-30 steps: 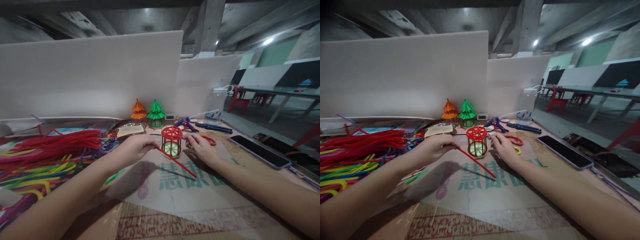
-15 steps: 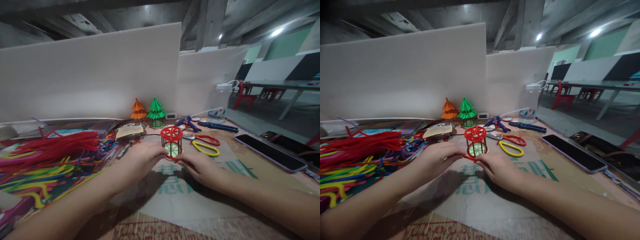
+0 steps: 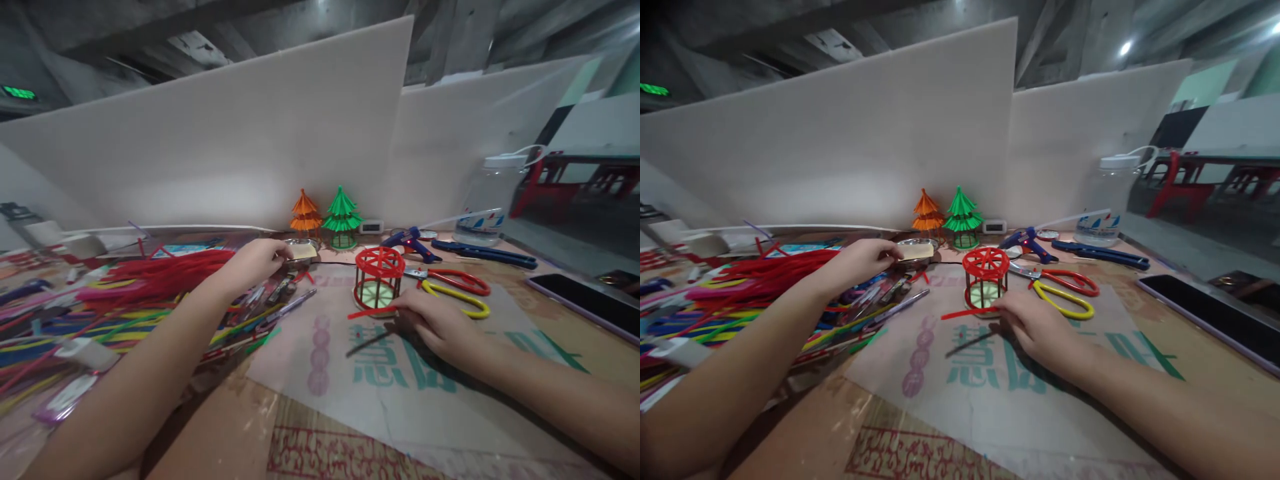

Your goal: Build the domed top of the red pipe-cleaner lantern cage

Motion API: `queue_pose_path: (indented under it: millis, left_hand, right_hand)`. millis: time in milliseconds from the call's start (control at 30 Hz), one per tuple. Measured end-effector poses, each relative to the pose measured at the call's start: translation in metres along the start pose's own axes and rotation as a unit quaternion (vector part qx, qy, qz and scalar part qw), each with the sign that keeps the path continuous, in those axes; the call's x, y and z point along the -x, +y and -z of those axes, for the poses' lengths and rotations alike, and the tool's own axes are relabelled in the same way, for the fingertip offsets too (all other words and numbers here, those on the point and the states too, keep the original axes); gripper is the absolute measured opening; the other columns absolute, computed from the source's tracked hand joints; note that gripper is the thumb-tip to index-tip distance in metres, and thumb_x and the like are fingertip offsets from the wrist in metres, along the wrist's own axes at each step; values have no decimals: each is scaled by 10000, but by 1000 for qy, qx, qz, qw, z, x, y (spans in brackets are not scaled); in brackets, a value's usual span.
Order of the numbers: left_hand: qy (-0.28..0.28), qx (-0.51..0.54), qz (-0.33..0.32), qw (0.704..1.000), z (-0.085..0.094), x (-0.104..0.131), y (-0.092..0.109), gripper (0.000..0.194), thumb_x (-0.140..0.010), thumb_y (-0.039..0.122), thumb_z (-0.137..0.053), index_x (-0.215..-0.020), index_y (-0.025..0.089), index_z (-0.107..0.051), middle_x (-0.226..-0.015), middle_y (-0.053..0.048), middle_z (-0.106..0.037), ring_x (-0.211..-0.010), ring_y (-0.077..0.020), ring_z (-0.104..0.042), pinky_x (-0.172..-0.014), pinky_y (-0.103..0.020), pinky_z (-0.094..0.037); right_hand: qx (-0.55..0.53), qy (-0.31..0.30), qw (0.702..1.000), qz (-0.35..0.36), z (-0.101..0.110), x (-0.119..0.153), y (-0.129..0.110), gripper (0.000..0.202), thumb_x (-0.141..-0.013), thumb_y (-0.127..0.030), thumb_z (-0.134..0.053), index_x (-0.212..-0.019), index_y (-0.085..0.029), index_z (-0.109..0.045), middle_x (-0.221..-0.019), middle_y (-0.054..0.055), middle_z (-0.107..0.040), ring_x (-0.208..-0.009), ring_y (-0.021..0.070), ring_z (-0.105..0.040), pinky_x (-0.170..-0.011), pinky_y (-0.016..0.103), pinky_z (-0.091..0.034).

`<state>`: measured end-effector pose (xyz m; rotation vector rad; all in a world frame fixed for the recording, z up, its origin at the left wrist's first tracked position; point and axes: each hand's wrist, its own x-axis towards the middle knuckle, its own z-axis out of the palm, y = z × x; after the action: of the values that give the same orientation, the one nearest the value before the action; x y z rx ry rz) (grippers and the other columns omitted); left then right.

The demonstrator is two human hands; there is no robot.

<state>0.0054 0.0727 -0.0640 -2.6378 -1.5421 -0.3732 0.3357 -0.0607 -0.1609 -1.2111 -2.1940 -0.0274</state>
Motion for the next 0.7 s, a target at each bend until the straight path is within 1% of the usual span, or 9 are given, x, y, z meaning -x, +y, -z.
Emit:
queue_pose_path:
  millis: [100,233,333,400,467,567,633,667,700]
  left_hand:
    - [-46,-8,-21,999,-8,0,-1,327,-834,181,-503,-1012,232,-772,-1025,-54,-793,-910,-226,-718,-775,-278,-494]
    - [-136,-12,-78,988,-24,3,2,362,-707,135,-615,-1001,264,-782,-1017,-29,-796,-914,-228,-717,-753,-252,-503]
    - [-159,-7,-112,981,-37,2,3,455,-674,85,-596,-1060,261,-761,-1049,-29,-783,-932,-218,-711,-773,-243,-512]
    - [-155,-7,-123,980,-41,0,2,477,-692,76,-577,-1105,250,-743,-1104,-40,-767,-975,-221,-703,-810,-254,-516]
    - [-139,-9,-126,982,-40,-1,1,432,-735,93,-569,-1109,230,-738,-1147,-60,-752,-1028,-236,-690,-857,-277,-512]
    - [-101,-18,-124,987,-26,0,7,311,-836,130,-515,-1017,192,-760,-1133,-96,-747,-1049,-257,-678,-900,-319,-497]
    - [-68,-10,-135,988,-13,5,18,300,-892,158,-474,-965,195,-763,-1095,-92,-748,-1031,-250,-672,-893,-330,-490]
    - [-32,23,-150,988,-7,9,26,277,-909,190,-485,-944,204,-760,-1053,-76,-752,-988,-232,-675,-866,-318,-493]
    - [-11,74,-172,982,-3,13,35,242,-913,225,-510,-907,206,-751,-984,-63,-750,-928,-212,-676,-826,-303,-499]
  right_hand:
    - [4,9,1000,-5,0,1,3,276,-969,-191,-417,-1005,-183,-690,-884,98,-731,-763,214,-658,-661,304,-491]
    - [14,11,999,-41,1,2,4,291,-986,-260,-418,-985,-187,-700,-881,107,-743,-752,228,-671,-649,316,-494]
    - [23,-2,998,-56,1,2,2,300,-1000,-309,-426,-936,-198,-697,-865,104,-744,-738,232,-666,-630,317,-473]
    - [17,-7,999,-50,1,2,2,296,-1000,-308,-429,-933,-196,-695,-864,103,-744,-742,231,-665,-639,319,-471]
    - [8,-6,999,-41,0,2,3,286,-996,-293,-432,-954,-189,-695,-871,103,-745,-756,230,-669,-653,321,-479]
    - [-12,8,999,-32,-1,3,2,265,-986,-250,-439,-1029,-188,-693,-887,90,-745,-766,215,-671,-663,309,-483]
    - [-34,27,999,-27,1,4,-1,261,-974,-205,-439,-1087,-199,-674,-862,64,-731,-735,192,-658,-644,288,-474]
    - [-46,41,998,-25,2,4,-3,261,-967,-180,-434,-1096,-203,-660,-839,50,-717,-713,180,-646,-634,278,-470]
    - [-58,58,996,-24,4,5,-5,255,-961,-158,-428,-1089,-204,-643,-818,38,-701,-692,169,-632,-627,270,-467]
